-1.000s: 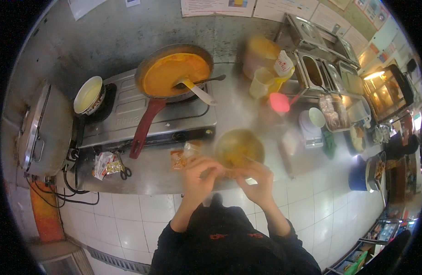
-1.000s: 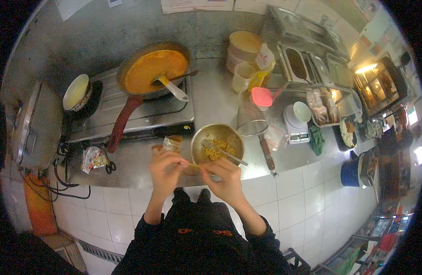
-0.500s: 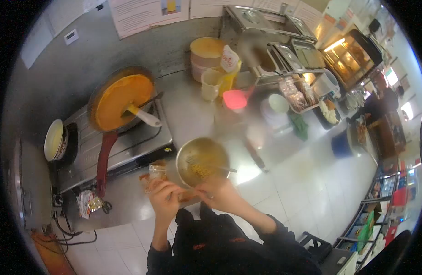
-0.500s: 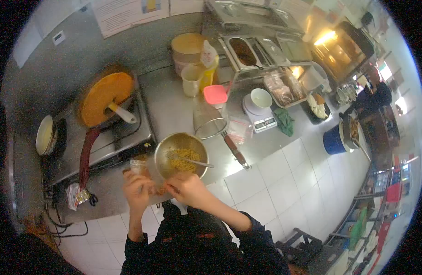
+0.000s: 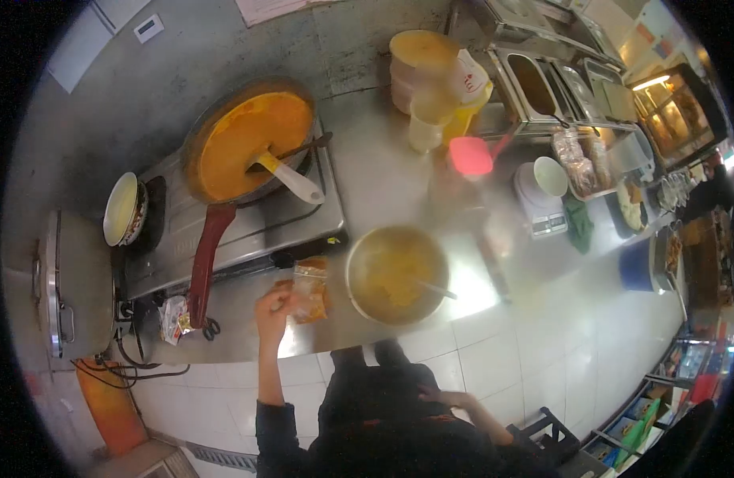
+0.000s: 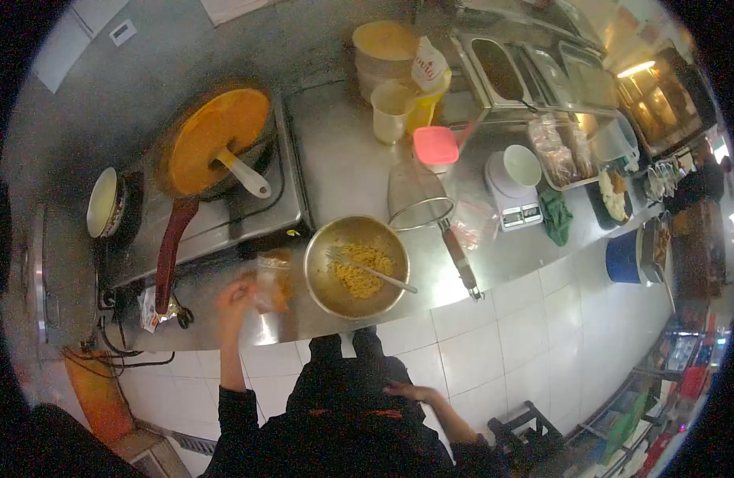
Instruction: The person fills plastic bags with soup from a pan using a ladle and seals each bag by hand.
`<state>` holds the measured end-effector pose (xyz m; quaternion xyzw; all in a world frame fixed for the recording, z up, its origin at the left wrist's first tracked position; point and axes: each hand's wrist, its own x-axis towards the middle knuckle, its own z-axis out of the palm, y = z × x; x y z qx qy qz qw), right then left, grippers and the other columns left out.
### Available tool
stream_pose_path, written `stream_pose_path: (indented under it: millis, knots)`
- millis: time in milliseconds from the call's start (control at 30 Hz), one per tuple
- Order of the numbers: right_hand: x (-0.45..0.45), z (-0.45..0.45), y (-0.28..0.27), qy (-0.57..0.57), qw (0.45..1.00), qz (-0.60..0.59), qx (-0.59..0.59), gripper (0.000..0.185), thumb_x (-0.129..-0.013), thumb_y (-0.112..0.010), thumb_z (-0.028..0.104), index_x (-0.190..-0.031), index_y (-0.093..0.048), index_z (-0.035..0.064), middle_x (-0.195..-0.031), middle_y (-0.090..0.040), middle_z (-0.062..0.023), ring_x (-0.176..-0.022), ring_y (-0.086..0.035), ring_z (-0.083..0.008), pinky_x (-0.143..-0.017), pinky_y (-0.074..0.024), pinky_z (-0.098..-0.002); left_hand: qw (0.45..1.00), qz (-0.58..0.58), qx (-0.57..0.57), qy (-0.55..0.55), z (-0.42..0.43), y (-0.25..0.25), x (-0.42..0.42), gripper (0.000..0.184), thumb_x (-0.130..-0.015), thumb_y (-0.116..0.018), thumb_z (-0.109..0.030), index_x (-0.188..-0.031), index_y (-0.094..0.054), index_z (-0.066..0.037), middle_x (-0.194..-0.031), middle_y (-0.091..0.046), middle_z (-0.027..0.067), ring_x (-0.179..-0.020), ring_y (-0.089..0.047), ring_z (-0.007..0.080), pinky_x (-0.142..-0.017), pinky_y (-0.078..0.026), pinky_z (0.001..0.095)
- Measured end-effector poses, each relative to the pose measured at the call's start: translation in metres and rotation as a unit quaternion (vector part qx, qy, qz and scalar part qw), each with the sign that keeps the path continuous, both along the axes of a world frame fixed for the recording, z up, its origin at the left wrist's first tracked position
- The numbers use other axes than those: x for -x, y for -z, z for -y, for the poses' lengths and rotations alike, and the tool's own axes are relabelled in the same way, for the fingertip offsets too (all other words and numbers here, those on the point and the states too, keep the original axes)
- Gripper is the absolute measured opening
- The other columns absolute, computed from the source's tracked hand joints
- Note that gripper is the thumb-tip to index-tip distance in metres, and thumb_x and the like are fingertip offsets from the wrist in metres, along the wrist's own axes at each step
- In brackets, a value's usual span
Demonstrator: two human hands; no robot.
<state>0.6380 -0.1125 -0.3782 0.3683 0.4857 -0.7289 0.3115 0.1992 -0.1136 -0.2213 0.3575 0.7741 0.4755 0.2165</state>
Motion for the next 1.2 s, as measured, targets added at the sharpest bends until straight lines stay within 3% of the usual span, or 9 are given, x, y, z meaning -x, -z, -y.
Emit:
stream_pose_path:
  millis: [233, 300, 400, 500, 567, 767, 933, 1133, 1200]
  knots:
    - [0.02, -0.025, 0.024, -0.081, 0.993, -0.071, -0.046, 0.043, -0.087, -0.043, 0.03, -0.124, -0.044, 0.0085, -0.134, -0.03, -0.0141, -0.119, -0.035, -0.0294, -0.097, -0.0319, -0.0431, 0.944, -0.309, 0.114, -0.012, -0.003, 0.053, 0.018, 0.018, -0.062, -0.067, -0.004, -0.08, -0.063, -0.003, -0.081, -0.06, 0.0115, -0.075, -0.058, 0.0276, -0.07, -0.045, 0.032]
    - [-0.006, -0.06, 0.027, -0.151, 0.967, -0.116, -0.168, 0.038, -0.085, -0.045, 0.023, -0.121, -0.048, 0.0101, -0.117, -0.05, -0.0146, -0.098, -0.052, -0.0253, -0.081, -0.0432, -0.0368, 0.966, -0.249, 0.065, -0.007, -0.002, 0.048, 0.015, 0.021, -0.062, -0.066, -0.001, -0.082, -0.062, -0.003, -0.081, -0.06, 0.0111, -0.076, -0.059, 0.0271, -0.071, -0.045, 0.0324]
    - [-0.017, -0.162, -0.079, 0.076, 0.991, -0.087, -0.067, 0.035, -0.084, -0.037, 0.019, -0.114, -0.054, 0.0112, -0.095, -0.064, -0.0083, -0.075, -0.062, -0.016, -0.056, -0.0472, -0.0249, 0.993, -0.112, 0.019, -0.043, -0.021, 0.022, -0.003, 0.026, -0.061, -0.064, 0.004, -0.085, -0.06, -0.003, -0.082, -0.059, 0.0102, -0.078, -0.059, 0.0254, -0.072, -0.046, 0.0331]
    - [-0.008, -0.263, -0.147, 0.321, 0.869, -0.133, -0.351, 0.025, -0.083, -0.039, 0.01, -0.095, -0.059, 0.0022, -0.074, -0.063, -0.0097, -0.063, -0.06, -0.0151, -0.054, -0.0458, -0.0272, 0.997, -0.047, 0.021, -0.058, -0.02, 0.021, -0.003, 0.028, -0.063, -0.063, 0.006, -0.089, -0.06, -0.004, -0.084, -0.06, 0.0083, -0.08, -0.058, 0.0221, -0.074, -0.045, 0.0326]
    - [0.002, -0.32, -0.122, 0.234, 0.585, 0.037, -0.776, 0.017, -0.079, -0.046, 0.006, -0.092, -0.057, 0.0043, -0.082, -0.061, -0.0126, -0.07, -0.057, -0.0257, -0.062, -0.0447, -0.0346, 0.997, -0.052, 0.037, -0.05, -0.007, 0.019, -0.004, 0.029, -0.065, -0.063, 0.005, -0.092, -0.06, -0.005, -0.085, -0.06, 0.0068, -0.081, -0.057, 0.0199, -0.075, -0.044, 0.0316]
    - [0.092, -0.329, -0.186, 0.277, 0.577, -0.086, -0.764, 0.032, -0.073, -0.055, 0.004, -0.105, -0.055, 0.0098, -0.099, -0.056, -0.0102, -0.088, -0.053, -0.0284, -0.076, -0.0423, -0.037, 0.961, -0.274, -0.013, -0.042, 0.038, -0.005, -0.029, 0.025, -0.066, -0.06, 0.003, -0.09, -0.061, -0.006, -0.082, -0.06, 0.0073, -0.079, -0.054, 0.0215, -0.073, -0.041, 0.0339]
    - [0.078, -0.378, -0.132, 0.178, 0.506, 0.019, -0.844, 0.036, -0.072, -0.059, 0.01, -0.108, -0.053, 0.0111, -0.108, -0.053, -0.0109, -0.1, -0.049, -0.0324, -0.083, -0.0399, -0.0402, 0.96, -0.271, -0.035, -0.067, 0.055, 0.0, -0.015, 0.026, -0.065, -0.059, 0.007, -0.087, -0.058, -0.008, -0.078, -0.061, 0.0043, -0.071, -0.056, 0.0196, -0.076, -0.038, 0.0333]
    - [0.066, -0.412, -0.098, 0.054, 0.613, 0.053, -0.786, 0.045, -0.07, -0.062, 0.013, -0.113, -0.05, 0.0107, -0.107, -0.053, -0.0136, -0.099, -0.049, -0.0343, -0.083, -0.0407, -0.0418, 0.952, -0.303, 0.038, -0.021, 0.059, 0.032, 0.034, 0.018, -0.066, -0.06, 0.001, -0.082, -0.061, -0.007, -0.081, -0.06, 0.0051, -0.079, -0.055, 0.0237, -0.072, -0.042, 0.0339]
    - [0.069, -0.414, -0.09, 0.027, 0.563, 0.069, -0.823, 0.042, -0.069, -0.063, 0.013, -0.109, -0.052, 0.0104, -0.106, -0.053, -0.0143, -0.097, -0.05, -0.0344, -0.08, -0.042, -0.0424, 0.97, -0.24, 0.04, -0.001, 0.051, 0.034, 0.044, 0.024, -0.066, -0.061, -0.002, -0.089, -0.057, -0.007, -0.085, -0.06, 0.0051, -0.086, -0.054, 0.0236, -0.08, -0.035, 0.0355]
